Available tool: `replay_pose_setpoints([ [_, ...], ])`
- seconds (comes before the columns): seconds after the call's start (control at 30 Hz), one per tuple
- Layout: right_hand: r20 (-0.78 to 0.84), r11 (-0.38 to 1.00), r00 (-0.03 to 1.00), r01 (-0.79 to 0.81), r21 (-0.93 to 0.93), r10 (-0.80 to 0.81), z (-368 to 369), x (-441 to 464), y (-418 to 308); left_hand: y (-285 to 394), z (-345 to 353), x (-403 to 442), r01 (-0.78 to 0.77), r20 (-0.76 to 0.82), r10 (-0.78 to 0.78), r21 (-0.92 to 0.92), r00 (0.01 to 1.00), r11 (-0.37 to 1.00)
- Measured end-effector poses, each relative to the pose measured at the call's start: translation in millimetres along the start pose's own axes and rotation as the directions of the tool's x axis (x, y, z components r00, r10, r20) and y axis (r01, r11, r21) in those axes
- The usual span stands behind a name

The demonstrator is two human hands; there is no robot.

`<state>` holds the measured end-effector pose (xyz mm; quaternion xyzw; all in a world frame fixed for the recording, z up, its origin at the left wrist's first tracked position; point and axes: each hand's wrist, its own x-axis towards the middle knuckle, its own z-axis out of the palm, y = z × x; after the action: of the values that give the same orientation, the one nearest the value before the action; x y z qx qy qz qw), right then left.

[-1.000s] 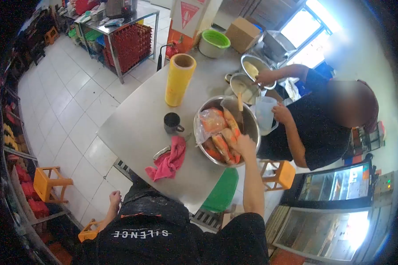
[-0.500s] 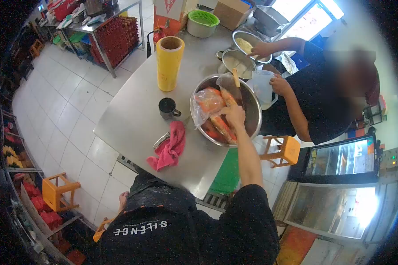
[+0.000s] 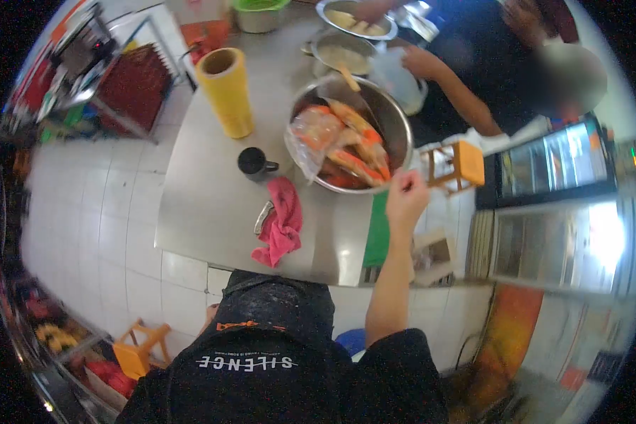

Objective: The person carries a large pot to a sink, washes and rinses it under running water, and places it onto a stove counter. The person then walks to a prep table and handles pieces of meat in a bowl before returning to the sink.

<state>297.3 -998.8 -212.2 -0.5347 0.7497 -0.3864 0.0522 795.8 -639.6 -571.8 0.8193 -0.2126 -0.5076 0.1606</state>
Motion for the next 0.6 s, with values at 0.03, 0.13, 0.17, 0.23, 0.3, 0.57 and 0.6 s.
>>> replay_pose_setpoints([
  [0.03,0.159,0.992,0.985,-0.082,0.097,0.066,-9,-37,15,9,-7,11,-0.061,0.058,0.054,0.118,0.997,0.991],
  [0.13,0.234,0.991,0.969,-0.047,-0.125,0.075,-41,-154,48,61,-23,27,-0.154,0.143,0.134,0.139,0.981,0.978],
  [0.17,0.190,0.971,0.975,-0.067,-0.227,0.112,-49,-195,62,67,-25,38,-0.164,0.152,0.139,0.165,0.979,0.973],
  [0.23,0.125,0.870,0.873,-0.436,-0.229,0.471,-60,-286,107,62,-26,79,-0.063,0.306,-0.005,0.214,0.952,0.975],
  [0.3,0.188,0.655,0.632,-0.683,-0.323,0.752,-70,-364,121,61,-28,106,-0.190,0.433,-0.008,0.412,0.901,0.891],
  [0.57,0.526,-0.345,-0.192,-0.915,0.210,0.829,-23,-568,114,115,-23,77,-0.348,0.729,-0.082,0.419,0.679,0.839],
  [0.6,0.524,-0.373,-0.202,-0.895,0.244,0.828,-29,-565,114,111,-23,77,-0.334,0.735,-0.091,0.410,0.671,0.848],
])
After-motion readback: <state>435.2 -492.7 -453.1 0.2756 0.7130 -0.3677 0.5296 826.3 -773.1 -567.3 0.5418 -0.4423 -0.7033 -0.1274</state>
